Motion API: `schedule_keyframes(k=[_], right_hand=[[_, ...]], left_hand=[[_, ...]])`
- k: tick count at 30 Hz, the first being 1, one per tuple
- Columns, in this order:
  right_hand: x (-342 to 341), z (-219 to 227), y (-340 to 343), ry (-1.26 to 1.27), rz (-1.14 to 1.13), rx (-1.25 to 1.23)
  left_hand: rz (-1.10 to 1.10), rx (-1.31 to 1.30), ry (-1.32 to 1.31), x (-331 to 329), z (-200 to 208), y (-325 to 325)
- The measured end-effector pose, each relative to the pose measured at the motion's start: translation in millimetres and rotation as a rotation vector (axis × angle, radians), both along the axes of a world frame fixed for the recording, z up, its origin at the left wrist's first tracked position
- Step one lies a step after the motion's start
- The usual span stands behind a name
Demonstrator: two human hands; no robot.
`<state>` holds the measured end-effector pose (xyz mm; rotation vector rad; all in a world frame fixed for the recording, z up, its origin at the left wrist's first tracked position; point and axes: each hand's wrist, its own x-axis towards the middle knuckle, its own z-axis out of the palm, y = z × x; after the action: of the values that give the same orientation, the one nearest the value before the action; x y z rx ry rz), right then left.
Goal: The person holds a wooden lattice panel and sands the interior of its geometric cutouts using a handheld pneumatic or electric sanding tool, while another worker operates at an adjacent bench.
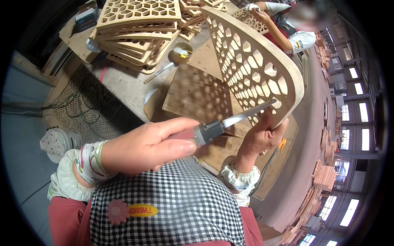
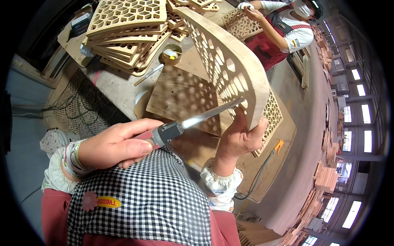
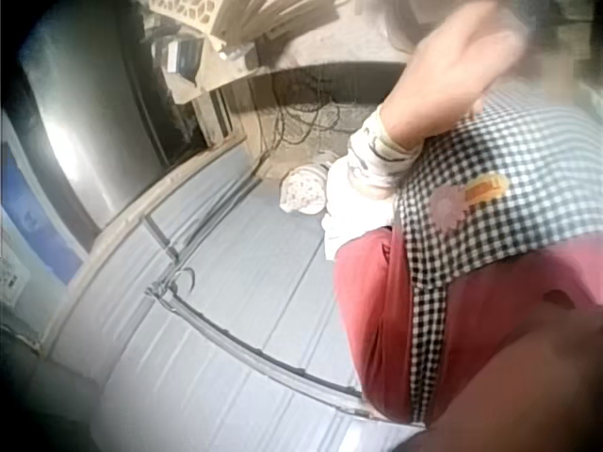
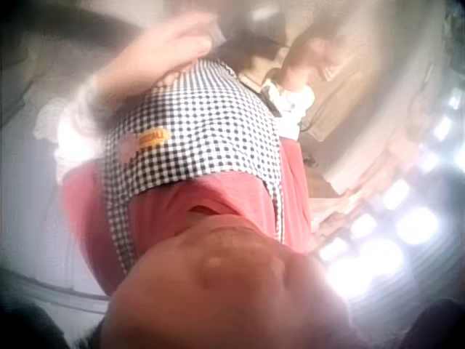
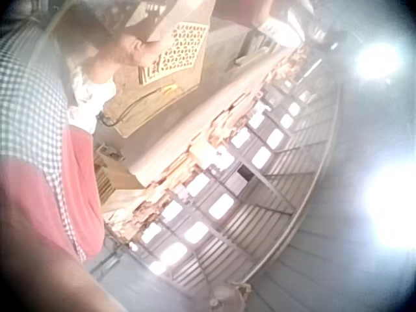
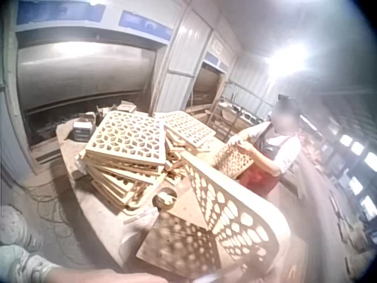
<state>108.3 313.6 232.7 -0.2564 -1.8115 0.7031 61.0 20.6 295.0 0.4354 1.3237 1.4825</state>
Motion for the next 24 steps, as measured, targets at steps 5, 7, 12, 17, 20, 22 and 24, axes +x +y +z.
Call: schedule_keyframes(k=[5,7,12,17,20,22,24], right_hand=[[1,3,-3,-0.064,0.012,0.204],[0,-1,-3,-0.042,0.024,0.178],[-2,-10,2,0.001,0.039,0.033],[-1,-16,7,0.0,0.049,0.121],[0,-18,7,-0.027,0.069,0.18],[3,-11,1,-0.063,0.095,0.291],[-1,-14,5,-0.035,0.077,0.242]], left_hand=[[0.011,0.026,-0.027,0,-3,6],[0.014,0.024,-0.035,1,-3,8],[-0.006,0.025,-0.047,0,-2,13],[-0.011,0.046,-0.07,-1,0,16],[-0.019,0.026,-0.024,-3,2,19],[-0.03,-0.007,-0.01,-5,3,22],[-0.027,-0.006,0.002,-7,4,21]])
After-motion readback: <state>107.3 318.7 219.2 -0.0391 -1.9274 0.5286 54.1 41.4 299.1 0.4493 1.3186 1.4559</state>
